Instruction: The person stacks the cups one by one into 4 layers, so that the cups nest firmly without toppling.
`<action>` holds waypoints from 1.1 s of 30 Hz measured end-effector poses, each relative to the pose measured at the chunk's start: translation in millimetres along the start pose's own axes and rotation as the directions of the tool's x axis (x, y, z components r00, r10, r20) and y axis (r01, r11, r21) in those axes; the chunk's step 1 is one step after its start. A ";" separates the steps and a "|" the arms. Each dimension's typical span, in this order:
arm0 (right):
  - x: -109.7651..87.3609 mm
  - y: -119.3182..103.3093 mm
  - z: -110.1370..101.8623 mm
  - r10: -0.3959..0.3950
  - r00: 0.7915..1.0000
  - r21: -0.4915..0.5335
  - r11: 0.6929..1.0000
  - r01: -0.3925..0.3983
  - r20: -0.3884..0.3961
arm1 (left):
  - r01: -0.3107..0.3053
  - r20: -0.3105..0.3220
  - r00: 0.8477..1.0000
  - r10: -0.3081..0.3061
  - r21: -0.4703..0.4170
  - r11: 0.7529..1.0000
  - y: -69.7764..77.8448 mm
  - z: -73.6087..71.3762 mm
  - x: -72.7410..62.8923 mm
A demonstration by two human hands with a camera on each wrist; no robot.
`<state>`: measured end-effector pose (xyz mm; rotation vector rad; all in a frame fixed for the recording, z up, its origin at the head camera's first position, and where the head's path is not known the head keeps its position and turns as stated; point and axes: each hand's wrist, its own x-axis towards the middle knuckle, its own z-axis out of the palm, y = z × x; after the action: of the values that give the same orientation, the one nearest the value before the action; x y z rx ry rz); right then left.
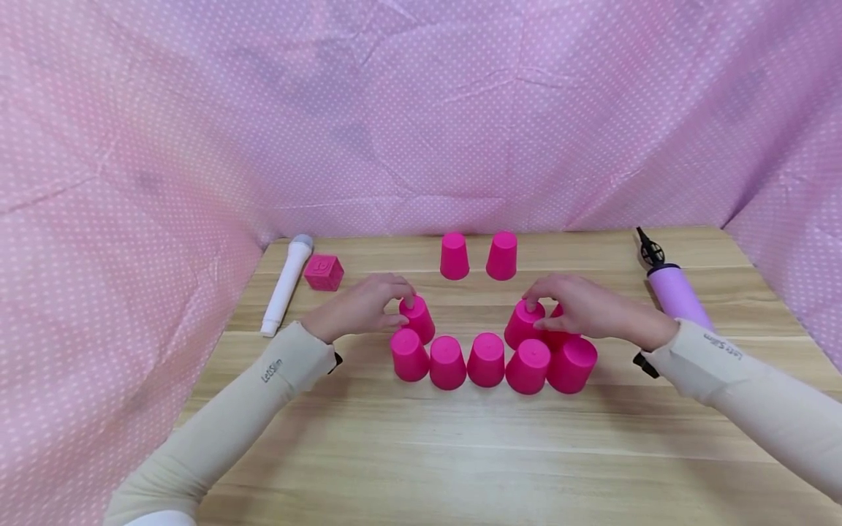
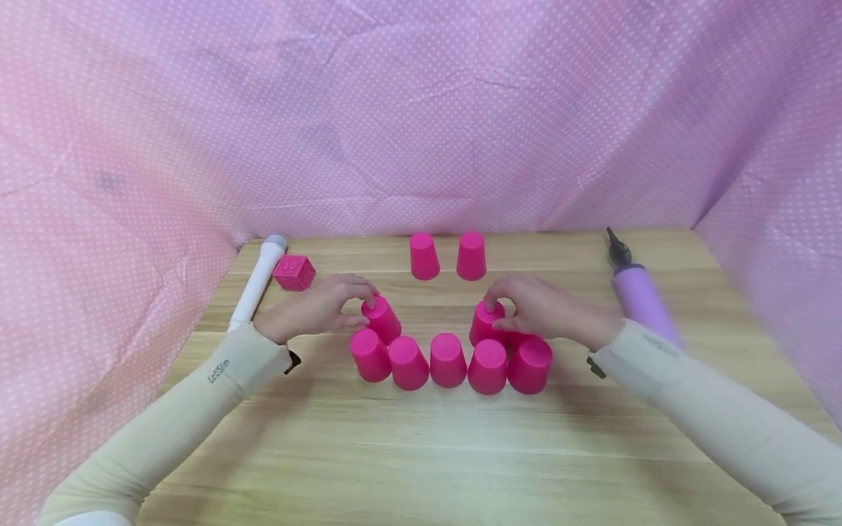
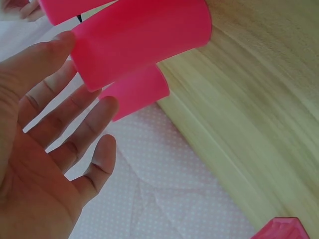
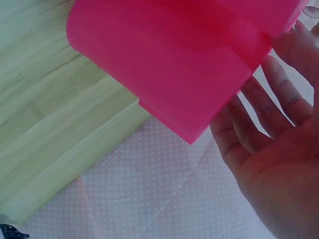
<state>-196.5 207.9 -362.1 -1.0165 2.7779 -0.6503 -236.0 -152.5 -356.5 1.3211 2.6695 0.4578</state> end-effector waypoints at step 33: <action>-7.2 0.4 4.1 -0.005 0.999 0.000 1.000 0.005 -0.034 | 0.063 -0.013 0.998 -0.064 -0.053 0.997 -3.5 10.6 -4.3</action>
<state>-190.1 211.4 -366.2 -1.0224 2.8047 -0.6752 -233.3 -155.7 -367.8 1.2198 2.6823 0.5286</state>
